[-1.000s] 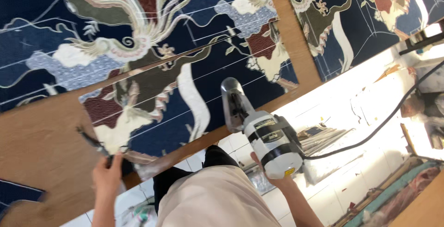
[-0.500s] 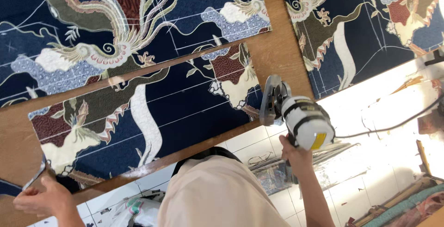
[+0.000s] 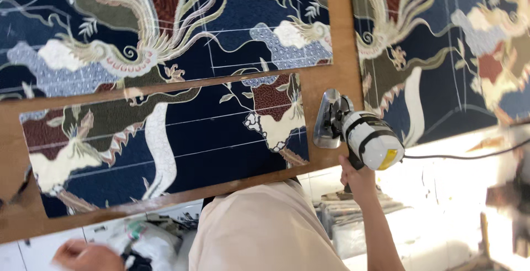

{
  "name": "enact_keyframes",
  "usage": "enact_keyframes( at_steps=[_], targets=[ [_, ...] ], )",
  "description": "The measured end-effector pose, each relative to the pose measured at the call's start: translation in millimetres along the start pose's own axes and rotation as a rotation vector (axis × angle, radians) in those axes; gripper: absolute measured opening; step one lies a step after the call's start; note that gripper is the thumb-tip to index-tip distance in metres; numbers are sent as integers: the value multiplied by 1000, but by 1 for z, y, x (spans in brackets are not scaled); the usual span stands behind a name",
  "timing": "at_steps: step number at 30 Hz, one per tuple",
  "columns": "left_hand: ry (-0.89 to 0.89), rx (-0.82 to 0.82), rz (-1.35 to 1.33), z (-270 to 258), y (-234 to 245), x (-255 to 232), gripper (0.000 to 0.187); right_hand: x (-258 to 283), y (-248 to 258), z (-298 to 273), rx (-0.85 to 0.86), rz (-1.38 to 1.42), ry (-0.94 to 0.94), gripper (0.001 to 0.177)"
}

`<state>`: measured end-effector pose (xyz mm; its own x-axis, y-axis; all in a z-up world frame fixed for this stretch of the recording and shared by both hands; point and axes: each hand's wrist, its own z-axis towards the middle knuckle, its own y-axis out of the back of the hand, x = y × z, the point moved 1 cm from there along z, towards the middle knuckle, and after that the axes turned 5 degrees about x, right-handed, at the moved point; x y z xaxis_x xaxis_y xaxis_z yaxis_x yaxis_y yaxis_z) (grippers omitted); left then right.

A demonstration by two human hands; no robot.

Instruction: The person uses an electric fabric cutter to cut a large patterned fabric laid on a wooden table. They guide the cutter along pre-drawn lines, separating sections of the fabric into smaller pieces.

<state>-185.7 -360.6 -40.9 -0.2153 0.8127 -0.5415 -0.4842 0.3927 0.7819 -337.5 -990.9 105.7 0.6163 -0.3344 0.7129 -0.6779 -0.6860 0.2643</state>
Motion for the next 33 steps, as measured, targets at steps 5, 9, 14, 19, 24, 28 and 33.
enact_keyframes(
  at_steps=[5,9,14,19,24,28,33],
  targets=[
    [-46,369,-172,-114,-40,-165,16,31,52,48,64,-538,70,20],
    [-336,765,-270,-206,-76,-339,19,34,98,92,230,-581,4,31],
    [-456,1005,-173,-246,-88,-445,37,23,155,177,355,-605,-230,24],
    [-360,909,-41,-266,-86,-446,42,33,179,244,688,-844,228,25],
    [-281,741,-78,-278,-104,-437,36,60,159,276,850,-1029,523,23],
    [-317,713,30,-276,-114,-434,16,81,175,282,1016,-1140,649,22],
    [-195,618,-201,-273,-97,-441,16,123,182,313,1137,-1258,757,22]
  ],
)
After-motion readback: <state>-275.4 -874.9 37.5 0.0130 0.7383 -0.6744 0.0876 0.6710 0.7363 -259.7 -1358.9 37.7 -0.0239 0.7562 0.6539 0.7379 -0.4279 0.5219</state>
